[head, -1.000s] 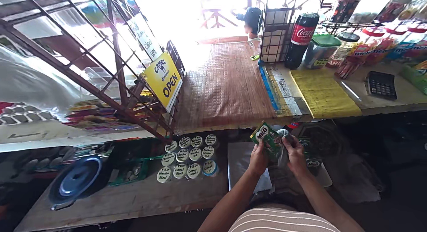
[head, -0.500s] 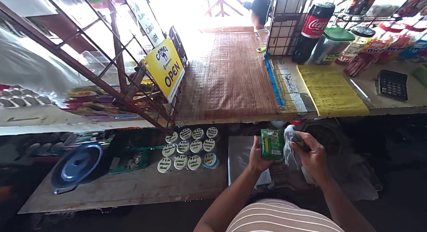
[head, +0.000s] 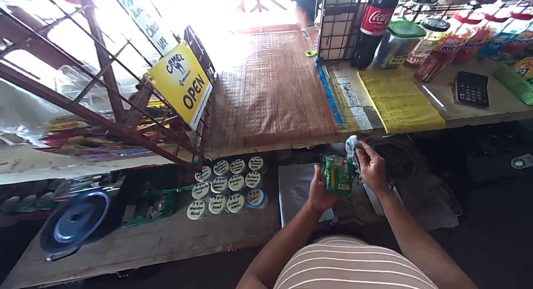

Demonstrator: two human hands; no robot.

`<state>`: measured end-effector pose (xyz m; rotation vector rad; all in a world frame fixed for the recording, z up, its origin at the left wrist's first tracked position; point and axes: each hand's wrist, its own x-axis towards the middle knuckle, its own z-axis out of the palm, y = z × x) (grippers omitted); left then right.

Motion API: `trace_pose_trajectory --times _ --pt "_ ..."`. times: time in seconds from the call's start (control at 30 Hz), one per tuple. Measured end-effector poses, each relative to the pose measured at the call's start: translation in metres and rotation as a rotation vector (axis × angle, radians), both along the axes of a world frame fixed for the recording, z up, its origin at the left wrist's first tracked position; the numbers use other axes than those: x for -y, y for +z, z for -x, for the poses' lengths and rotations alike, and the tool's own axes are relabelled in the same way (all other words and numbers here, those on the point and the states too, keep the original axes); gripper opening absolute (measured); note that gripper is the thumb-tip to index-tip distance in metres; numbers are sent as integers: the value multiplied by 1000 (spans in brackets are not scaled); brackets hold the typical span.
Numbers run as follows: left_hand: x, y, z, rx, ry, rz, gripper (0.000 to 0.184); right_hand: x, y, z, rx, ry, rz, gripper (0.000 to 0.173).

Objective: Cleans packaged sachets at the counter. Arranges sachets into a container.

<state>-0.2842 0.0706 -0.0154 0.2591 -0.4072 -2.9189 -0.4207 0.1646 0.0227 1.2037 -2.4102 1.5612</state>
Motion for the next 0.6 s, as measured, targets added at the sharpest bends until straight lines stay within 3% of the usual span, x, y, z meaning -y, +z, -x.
trace_pose_trajectory --times 0.1,0.2,0.23,0.3,0.37,0.43,0.5,0.6 --pt "0 6 2 29 47 -65 78 -5 -13 -33 -54 274 -143 42" --pt "2 16 2 185 192 -131 89 -22 -32 -43 -122 467 -210 74" --pt "3 20 2 238 224 -128 91 -28 -37 -41 -152 524 -197 75" --pt "3 22 5 311 179 -91 92 -37 -40 -35 -222 557 -161 47" --pt "7 21 6 316 26 75 87 -40 -38 -29 -273 475 -124 36" --pt "14 24 4 365 -102 390 69 -43 -29 -26 -117 353 -96 36" --pt "21 18 -1 353 -125 633 53 -43 -15 -24 234 199 3 38" --pt "15 6 1 265 72 559 22 -37 -9 -19 649 90 225 28"
